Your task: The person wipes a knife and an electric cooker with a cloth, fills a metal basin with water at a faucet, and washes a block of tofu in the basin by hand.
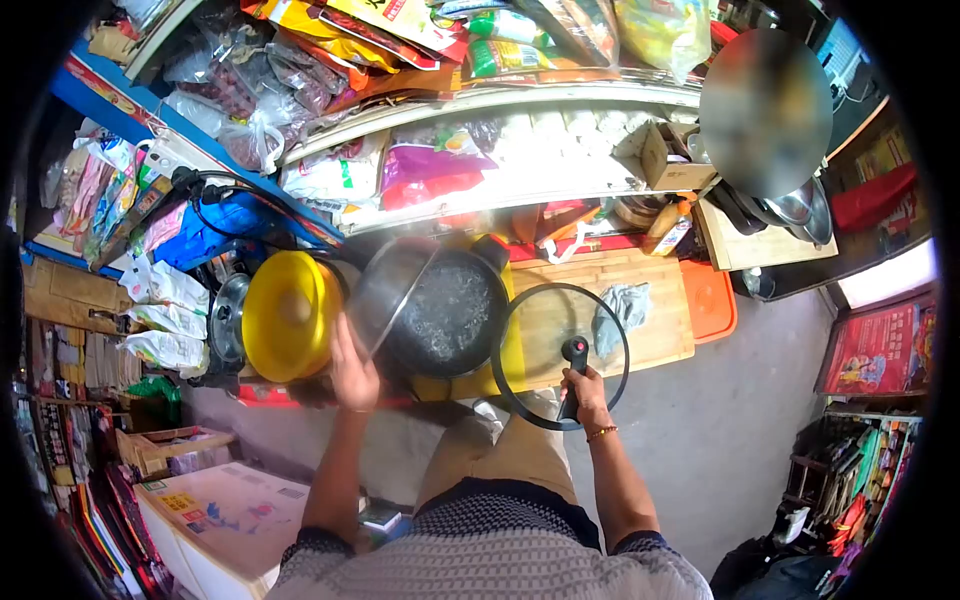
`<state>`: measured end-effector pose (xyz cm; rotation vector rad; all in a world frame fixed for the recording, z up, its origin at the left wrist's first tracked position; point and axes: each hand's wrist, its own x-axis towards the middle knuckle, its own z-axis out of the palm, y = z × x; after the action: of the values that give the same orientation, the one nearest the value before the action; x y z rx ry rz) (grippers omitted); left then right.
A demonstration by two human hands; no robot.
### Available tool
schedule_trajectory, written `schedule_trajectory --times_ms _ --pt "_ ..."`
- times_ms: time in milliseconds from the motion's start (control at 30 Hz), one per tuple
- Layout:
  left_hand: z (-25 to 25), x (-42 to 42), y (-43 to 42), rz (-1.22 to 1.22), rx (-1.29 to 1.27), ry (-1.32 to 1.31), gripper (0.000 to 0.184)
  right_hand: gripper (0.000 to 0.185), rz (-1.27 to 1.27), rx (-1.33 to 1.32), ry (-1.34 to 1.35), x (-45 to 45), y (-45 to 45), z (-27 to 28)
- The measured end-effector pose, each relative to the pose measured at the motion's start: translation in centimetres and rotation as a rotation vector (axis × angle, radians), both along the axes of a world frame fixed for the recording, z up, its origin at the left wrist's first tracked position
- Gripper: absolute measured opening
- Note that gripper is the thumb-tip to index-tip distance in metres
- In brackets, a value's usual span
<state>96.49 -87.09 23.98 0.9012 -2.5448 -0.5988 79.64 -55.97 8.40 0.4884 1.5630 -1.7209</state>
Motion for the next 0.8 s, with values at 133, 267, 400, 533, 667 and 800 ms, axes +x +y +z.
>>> schedule_trajectory --times_ms 133,267,400,533,667,800 --pt "-1.5 -0.2 -0.6 -0.035 -0.065 0.000 0.075 0.014 0.046 0.017 0.040 0.0 -1.0 1.0" --pt "-6.3 -0.8 -1.2 -0.131 -0.194 -0.265 0.068 0.014 0.119 0.082 0.085 -0.2 -2.1 1.3" --pt "-10.0 0.5 -1.1 0.114 0.041 0.032 0.066 0.013 0.185 0.067 0.070 0.4 -3.8 2.2" --pt "-10.0 4.3 1.3 0.757 0.758 0.700 0.048 0.011 0.484 0.082 0.165 1.5 -10.3 0.7" --pt "-16.3 18.2 2.1 0.507 -0.033 0.006 0.019 0.010 0.607 0.029 0.306 2.4 -17.3 -5.0" --pt "-13.0 23.7 4.7 0.739 -0.131 -0.146 0.009 0.011 0.738 0.070 0.424 3.4 -22.5 -9.4"
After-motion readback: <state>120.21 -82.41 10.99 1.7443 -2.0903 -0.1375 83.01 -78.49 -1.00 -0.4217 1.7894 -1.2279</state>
